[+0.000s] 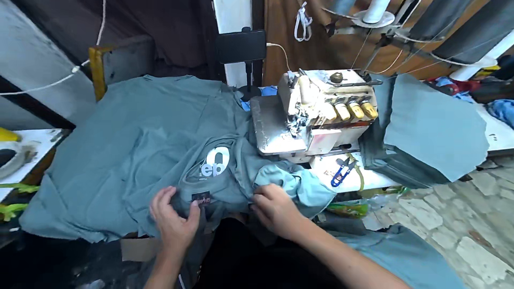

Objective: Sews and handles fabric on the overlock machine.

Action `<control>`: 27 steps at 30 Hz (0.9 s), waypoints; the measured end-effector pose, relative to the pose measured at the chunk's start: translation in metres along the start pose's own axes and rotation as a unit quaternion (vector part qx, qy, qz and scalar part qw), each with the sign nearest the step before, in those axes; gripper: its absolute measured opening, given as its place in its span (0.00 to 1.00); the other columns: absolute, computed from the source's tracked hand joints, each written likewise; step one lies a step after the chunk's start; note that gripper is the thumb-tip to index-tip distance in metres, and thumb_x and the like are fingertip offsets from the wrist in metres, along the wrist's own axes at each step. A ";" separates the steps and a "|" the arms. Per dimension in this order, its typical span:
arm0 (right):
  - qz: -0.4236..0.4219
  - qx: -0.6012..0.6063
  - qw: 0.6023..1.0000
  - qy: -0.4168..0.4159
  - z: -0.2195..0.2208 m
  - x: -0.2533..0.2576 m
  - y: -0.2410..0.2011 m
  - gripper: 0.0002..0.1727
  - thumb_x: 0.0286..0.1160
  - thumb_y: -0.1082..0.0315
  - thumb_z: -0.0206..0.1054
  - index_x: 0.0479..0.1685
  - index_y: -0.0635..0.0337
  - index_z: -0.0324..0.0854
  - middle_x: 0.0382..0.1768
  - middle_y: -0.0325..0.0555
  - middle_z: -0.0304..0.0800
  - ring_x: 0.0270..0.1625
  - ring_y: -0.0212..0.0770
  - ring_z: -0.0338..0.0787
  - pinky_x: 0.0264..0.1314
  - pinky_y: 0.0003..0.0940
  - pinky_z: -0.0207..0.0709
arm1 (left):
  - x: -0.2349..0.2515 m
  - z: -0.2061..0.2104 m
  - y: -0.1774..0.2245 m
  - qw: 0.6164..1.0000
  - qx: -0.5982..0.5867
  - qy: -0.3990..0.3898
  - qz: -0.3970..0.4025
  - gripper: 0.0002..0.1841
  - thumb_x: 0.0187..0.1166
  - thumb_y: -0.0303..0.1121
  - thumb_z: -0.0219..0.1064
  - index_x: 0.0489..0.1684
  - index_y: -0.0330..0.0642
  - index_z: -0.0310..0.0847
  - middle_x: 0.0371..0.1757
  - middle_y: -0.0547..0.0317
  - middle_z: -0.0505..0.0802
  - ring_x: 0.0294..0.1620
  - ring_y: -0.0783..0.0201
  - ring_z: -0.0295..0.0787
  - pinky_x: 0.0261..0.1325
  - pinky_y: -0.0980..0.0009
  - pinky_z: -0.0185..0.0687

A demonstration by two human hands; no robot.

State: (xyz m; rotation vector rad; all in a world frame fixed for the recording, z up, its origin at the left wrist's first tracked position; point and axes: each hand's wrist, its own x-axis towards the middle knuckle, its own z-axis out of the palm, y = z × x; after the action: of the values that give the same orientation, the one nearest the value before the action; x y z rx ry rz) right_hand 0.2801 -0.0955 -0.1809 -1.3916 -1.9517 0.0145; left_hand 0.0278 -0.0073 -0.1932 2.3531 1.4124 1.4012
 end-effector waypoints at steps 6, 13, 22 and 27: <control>0.031 -0.029 0.996 -0.076 0.028 0.028 -0.005 0.13 0.81 0.68 0.63 0.44 0.70 0.89 0.44 0.65 0.91 0.50 0.65 0.91 0.51 0.56 0.83 | -0.014 0.020 0.009 0.989 -0.050 -0.031 -0.136 0.33 0.66 0.32 0.68 0.67 0.12 0.69 0.64 0.14 0.80 0.69 0.24 0.76 0.74 0.39 0.69; 0.070 0.095 0.991 0.055 -0.043 -0.011 -0.025 0.08 0.68 0.78 0.66 0.43 0.70 0.86 0.38 0.57 0.91 0.40 0.48 0.92 0.48 0.40 0.86 | 0.006 0.011 0.006 0.989 -0.119 0.018 -0.085 0.14 0.76 0.23 0.57 0.45 0.13 0.77 0.61 0.17 0.82 0.69 0.35 0.78 0.72 0.50 0.72; 0.317 0.058 0.947 0.010 -0.085 -0.039 -0.003 0.14 0.81 0.74 0.58 0.52 0.73 0.86 0.49 0.64 0.91 0.54 0.56 0.91 0.63 0.50 0.80 | 0.064 -0.011 0.035 0.982 -0.115 -0.152 0.010 0.17 0.86 0.26 0.52 0.58 0.15 0.77 0.55 0.27 0.90 0.57 0.44 0.90 0.64 0.50 0.82; 0.418 0.121 0.899 0.041 -0.082 -0.038 0.017 0.17 0.89 0.72 0.49 0.65 0.68 0.79 0.51 0.57 0.89 0.42 0.42 0.90 0.47 0.40 0.83 | 0.070 0.006 0.030 0.964 -0.045 -0.262 -0.003 0.20 0.91 0.29 0.51 0.70 0.25 0.79 0.69 0.28 0.86 0.73 0.33 0.81 0.78 0.38 0.69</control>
State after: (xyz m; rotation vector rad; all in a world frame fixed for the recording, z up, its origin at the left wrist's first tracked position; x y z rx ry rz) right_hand 0.3454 -0.1517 -0.1482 -1.9026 -1.1036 0.5673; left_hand 0.0639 0.0285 -0.1363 2.4014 1.1719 0.7280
